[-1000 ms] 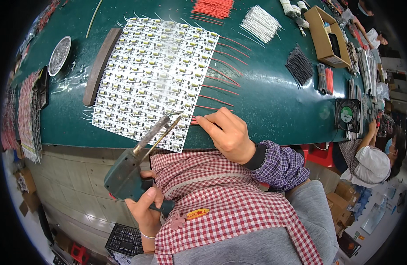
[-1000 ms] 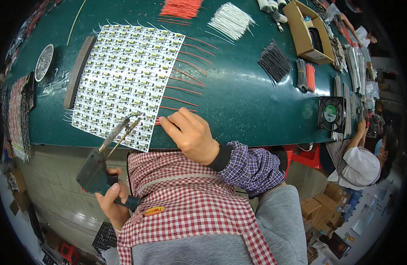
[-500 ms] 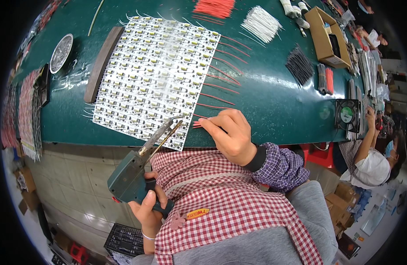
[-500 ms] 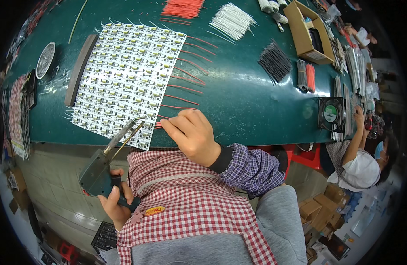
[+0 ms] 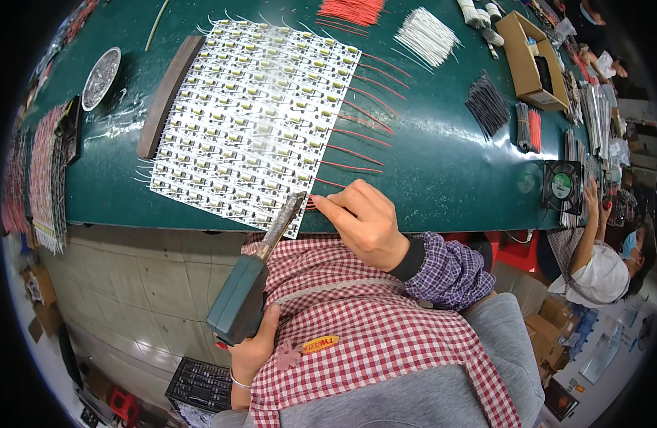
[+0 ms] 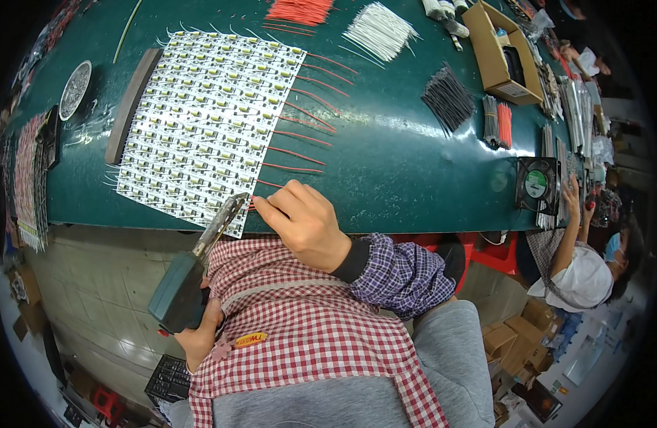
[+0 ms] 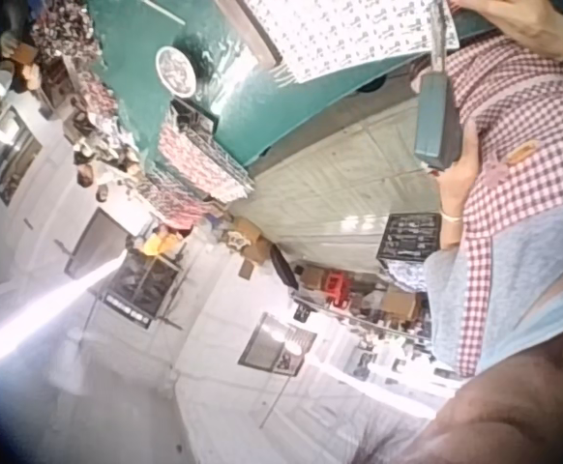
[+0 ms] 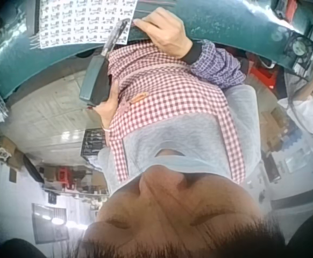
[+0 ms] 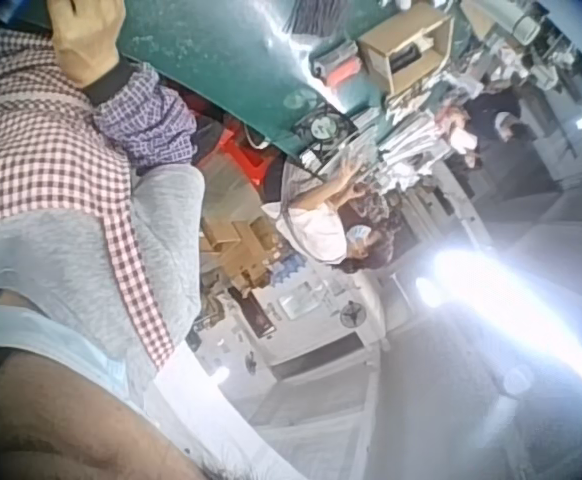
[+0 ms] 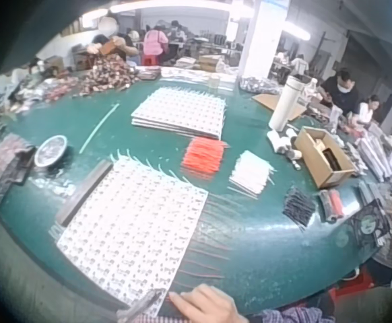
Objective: The person solders red wires and black wires onto LED panels using a handheld soldering iron.
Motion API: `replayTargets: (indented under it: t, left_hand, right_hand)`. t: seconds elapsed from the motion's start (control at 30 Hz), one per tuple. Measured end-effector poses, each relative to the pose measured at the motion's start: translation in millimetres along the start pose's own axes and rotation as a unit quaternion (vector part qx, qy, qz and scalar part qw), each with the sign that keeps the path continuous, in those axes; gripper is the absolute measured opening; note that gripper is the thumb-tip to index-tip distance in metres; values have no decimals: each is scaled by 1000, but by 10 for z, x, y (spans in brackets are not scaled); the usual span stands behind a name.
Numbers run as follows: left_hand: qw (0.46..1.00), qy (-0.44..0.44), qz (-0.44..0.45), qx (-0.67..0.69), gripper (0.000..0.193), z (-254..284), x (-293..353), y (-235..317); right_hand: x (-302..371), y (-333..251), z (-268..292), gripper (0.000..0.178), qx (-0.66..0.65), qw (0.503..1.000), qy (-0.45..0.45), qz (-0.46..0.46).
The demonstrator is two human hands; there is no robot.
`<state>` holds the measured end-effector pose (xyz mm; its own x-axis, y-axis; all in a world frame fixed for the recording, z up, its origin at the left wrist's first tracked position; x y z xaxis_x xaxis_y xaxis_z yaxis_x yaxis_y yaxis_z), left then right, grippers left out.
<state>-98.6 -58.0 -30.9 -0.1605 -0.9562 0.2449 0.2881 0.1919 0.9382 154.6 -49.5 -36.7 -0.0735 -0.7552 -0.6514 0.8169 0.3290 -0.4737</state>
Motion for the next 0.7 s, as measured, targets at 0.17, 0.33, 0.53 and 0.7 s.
replayTargets:
  t: [0.17,0.33,0.53,0.7]
  left_hand:
    - [997,15,69,-18,24,-33,-15,61]
    - [998,2,51,-37,24,-65,-36,108]
    - [997,-10,-13,-78,31,-8,34,-34]
    - [1000,3,16,-22,30,6,54,-62]
  right_hand:
    - [0,-15,-6,32,8,1000,-24,-2]
    - [-1,7,-8,33,3,1000,-7,-5]
    - [-18,-4,-8,32,7,1000,-12,-6]
    - [-6,-7,-10,30,11,1000,-20,-4]
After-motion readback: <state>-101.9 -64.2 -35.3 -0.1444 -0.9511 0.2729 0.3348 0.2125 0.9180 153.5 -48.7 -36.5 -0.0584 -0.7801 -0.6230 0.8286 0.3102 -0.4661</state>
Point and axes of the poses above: each hand's wrist, its own x-axis away from the middle knuckle, its own z-axis out of the back of the hand, y = z × x, the point moved 5 cm from there along -x, towards the middle knuckle, and after that the axes turned 8 degrees about y, right-handed, at the moved point
